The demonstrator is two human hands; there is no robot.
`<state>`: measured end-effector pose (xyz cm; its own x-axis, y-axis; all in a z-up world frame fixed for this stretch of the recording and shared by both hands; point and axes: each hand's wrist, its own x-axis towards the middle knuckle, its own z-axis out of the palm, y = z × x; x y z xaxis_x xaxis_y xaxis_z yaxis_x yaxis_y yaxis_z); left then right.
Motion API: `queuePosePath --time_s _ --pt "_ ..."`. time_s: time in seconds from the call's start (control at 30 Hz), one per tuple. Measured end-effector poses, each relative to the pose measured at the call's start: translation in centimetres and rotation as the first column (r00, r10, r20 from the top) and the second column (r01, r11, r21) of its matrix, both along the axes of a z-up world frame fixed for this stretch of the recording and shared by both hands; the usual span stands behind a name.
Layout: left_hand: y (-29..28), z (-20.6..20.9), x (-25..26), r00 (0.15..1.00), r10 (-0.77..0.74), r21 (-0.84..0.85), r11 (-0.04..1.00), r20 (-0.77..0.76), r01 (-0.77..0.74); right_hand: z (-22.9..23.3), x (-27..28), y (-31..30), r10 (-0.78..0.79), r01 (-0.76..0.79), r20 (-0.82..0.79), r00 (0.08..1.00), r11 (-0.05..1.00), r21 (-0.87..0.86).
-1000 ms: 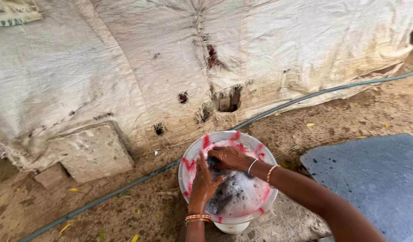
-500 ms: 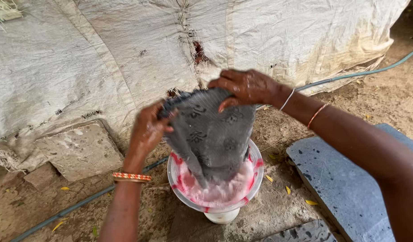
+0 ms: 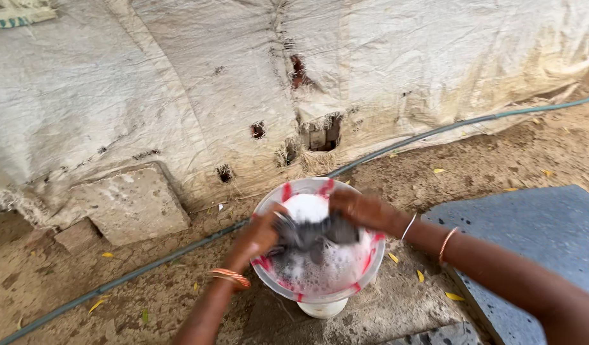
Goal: The person washes a piece of grey and white patterned cloth in a bucket of soapy water, repeatedly dipping the cloth, scrubbing it by hand, and wringing it out.
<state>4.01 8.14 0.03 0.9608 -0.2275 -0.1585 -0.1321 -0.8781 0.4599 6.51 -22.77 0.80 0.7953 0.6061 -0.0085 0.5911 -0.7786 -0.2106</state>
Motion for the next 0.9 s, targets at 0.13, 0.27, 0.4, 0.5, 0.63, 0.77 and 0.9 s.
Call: queuePosePath --time_s 0.13,0.27,0.4,0.5,0.63,0.77,0.9 --pt "-5.5 -5.4 -1.3 0.962 -0.205 0.158 0.959 -0.180 0.234 -5.5 -2.1 3.4 0.176 -0.138 0.089 0.980 0.934 -0.329" --pt "-8.3 -10.7 -0.8 0.903 -0.276 0.354 0.850 -0.329 0.389 -9.3 -2.4 3.2 0.195 -0.211 -0.084 0.977 0.854 -0.476" --pt "-8.0 -17.8 1.1 0.926 0.035 0.106 0.994 -0.375 0.005 -14.2 -0.3 3.5 0.101 -0.256 -0.281 0.954 0.759 -0.598" --pt "-8.0 -22.8 2.3 0.999 -0.031 0.177 0.984 0.024 0.026 -18.8 1.9 2.5 0.222 -0.291 -0.197 0.955 0.826 -0.482" --pt "-5.9 -20.6 3.0 0.932 -0.287 0.417 0.892 0.220 0.176 -18.8 4.5 0.9 0.398 -0.351 0.030 0.917 0.838 -0.418" --pt "-2.9 -9.5 2.9 0.945 -0.192 0.146 0.977 0.264 0.157 -12.2 7.6 -2.6 0.240 -0.065 0.287 0.927 0.858 -0.509" --pt "-2.4 4.0 1.0 0.856 -0.152 0.007 0.985 0.494 0.171 0.6 6.4 -5.0 0.284 -0.404 0.617 0.734 0.913 0.059"
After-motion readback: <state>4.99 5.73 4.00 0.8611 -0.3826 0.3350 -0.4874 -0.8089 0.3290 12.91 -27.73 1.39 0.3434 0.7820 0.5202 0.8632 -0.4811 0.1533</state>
